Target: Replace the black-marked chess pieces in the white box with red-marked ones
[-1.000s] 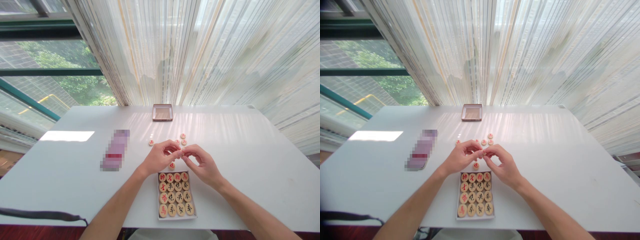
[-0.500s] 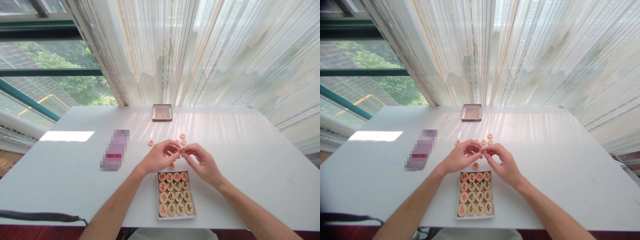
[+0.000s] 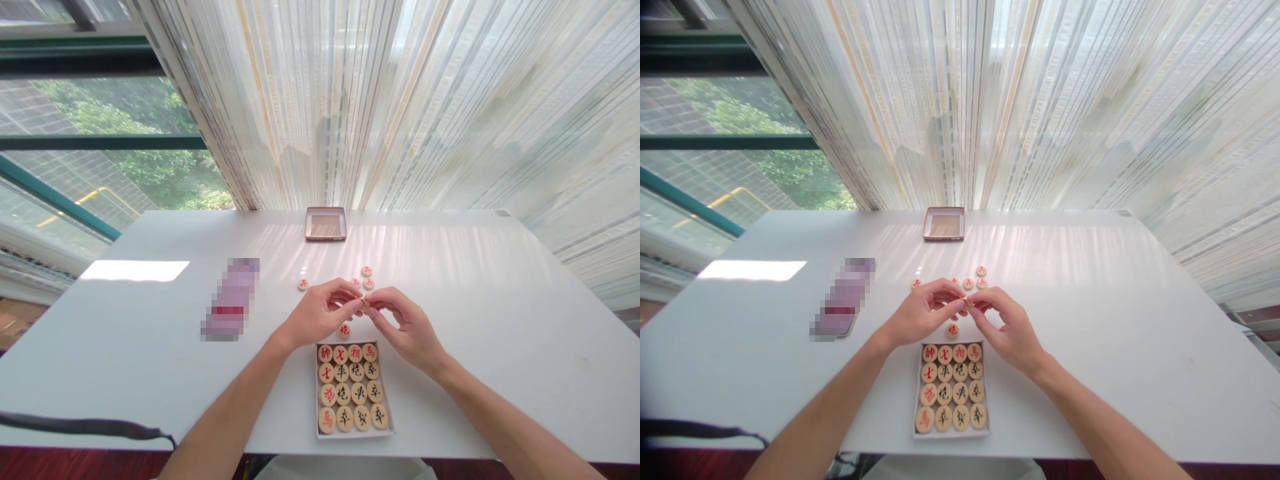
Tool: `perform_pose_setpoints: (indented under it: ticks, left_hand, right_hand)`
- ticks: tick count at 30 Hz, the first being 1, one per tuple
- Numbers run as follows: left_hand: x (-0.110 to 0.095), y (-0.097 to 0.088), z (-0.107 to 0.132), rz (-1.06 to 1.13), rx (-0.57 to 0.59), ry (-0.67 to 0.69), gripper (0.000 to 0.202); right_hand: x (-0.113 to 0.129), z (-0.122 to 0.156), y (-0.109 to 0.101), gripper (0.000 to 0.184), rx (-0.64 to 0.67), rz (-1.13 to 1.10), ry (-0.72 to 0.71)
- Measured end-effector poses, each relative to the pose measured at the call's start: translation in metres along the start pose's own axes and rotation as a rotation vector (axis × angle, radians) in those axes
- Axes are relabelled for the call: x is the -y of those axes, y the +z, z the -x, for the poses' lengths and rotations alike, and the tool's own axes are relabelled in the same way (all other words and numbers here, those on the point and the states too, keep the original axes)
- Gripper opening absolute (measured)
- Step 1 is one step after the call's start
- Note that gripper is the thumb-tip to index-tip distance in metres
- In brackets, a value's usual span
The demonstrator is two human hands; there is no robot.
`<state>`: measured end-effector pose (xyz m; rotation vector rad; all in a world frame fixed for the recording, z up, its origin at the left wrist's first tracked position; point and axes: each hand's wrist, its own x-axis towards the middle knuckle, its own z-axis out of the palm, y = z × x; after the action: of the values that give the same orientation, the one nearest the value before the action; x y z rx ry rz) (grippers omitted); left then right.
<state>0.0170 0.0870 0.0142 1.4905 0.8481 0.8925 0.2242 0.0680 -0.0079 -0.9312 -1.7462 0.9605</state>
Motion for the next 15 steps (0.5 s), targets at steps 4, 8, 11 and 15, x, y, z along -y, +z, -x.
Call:
perform_pose_setpoints:
  ticks: [4,8,11,15]
  left_hand:
    - [0.0016,-0.0012,-0.0001,-0.012,0.017,0.012,0.021]
    - [0.0020,-0.0023,0.0000,-0.027,0.031,0.013,0.021]
    - [0.0003,-0.0034,0.0000,-0.079,0.029,0.020,0.021]
    - [-0.0019,-0.0041,0.0000,-0.164,0.019,0.016,0.020]
  right_hand:
    - [-0.0022,0.0003,-0.0004,0.016,-0.005,-0.013,0.007]
    - [-0.0016,0.0005,-0.0004,0.016,-0.008,-0.035,0.005]
    - [0.0004,0.0006,-0.0003,0.017,-0.002,-0.045,0.022]
    - [0.0020,0.0008,-0.0005,0.015,0.011,-0.044,0.053]
